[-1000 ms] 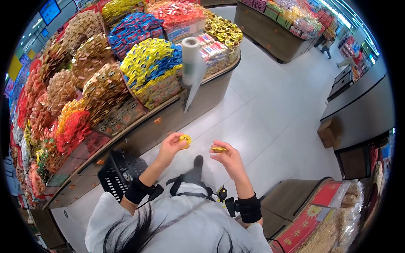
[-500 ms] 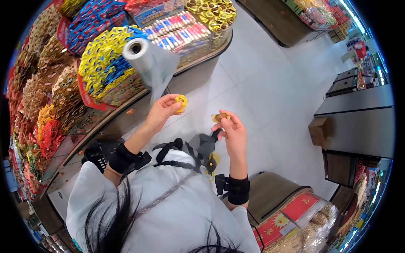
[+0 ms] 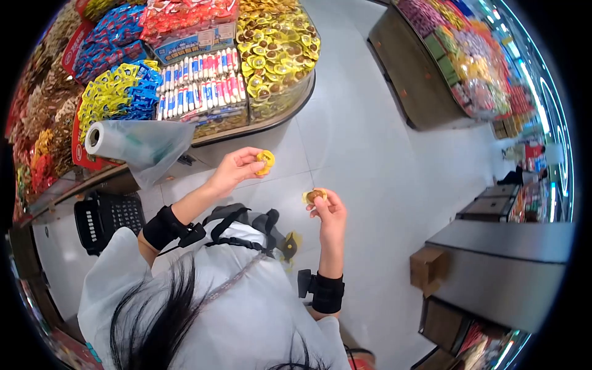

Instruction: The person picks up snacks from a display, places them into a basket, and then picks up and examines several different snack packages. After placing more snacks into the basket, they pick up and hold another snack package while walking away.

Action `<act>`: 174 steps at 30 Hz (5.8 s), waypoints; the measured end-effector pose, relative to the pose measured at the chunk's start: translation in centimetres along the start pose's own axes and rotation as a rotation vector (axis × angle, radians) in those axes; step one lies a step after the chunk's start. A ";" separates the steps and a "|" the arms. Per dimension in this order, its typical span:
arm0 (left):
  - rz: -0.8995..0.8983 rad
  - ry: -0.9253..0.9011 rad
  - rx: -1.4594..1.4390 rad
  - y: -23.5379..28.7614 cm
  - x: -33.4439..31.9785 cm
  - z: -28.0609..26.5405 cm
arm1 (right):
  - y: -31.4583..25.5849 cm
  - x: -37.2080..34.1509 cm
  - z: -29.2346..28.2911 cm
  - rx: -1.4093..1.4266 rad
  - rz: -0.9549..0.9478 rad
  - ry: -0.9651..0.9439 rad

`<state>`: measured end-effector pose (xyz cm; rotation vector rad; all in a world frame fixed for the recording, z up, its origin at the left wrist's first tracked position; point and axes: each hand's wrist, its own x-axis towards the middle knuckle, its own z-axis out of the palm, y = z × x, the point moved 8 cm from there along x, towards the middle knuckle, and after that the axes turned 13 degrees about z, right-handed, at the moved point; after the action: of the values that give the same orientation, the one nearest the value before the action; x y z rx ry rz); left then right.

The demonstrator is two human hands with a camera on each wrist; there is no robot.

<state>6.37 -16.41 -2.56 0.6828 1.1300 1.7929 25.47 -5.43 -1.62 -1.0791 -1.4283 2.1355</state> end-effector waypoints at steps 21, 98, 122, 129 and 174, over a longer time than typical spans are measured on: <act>0.338 0.624 0.068 3.0 20.5 -5.9 | -13.1 27.5 -4.5 -0.180 0.052 -0.267; 0.393 1.042 1.914 21.5 52.0 -21.3 | -24.3 66.1 14.9 -0.623 -0.178 -1.176; 0.745 1.738 0.525 6.5 24.5 -3.0 | -20.6 54.7 18.7 -0.643 -0.042 -1.408; 0.811 1.728 0.442 3.9 18.9 1.1 | -18.4 47.1 17.7 -0.648 -0.061 -1.519; 0.565 1.719 0.378 -1.1 -4.0 2.2 | -7.5 19.8 25.6 -0.817 -0.220 -1.682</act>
<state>10.37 -18.86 -2.59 -0.7322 2.5511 2.6297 -7.51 -5.29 2.38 1.2283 -2.9101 2.1104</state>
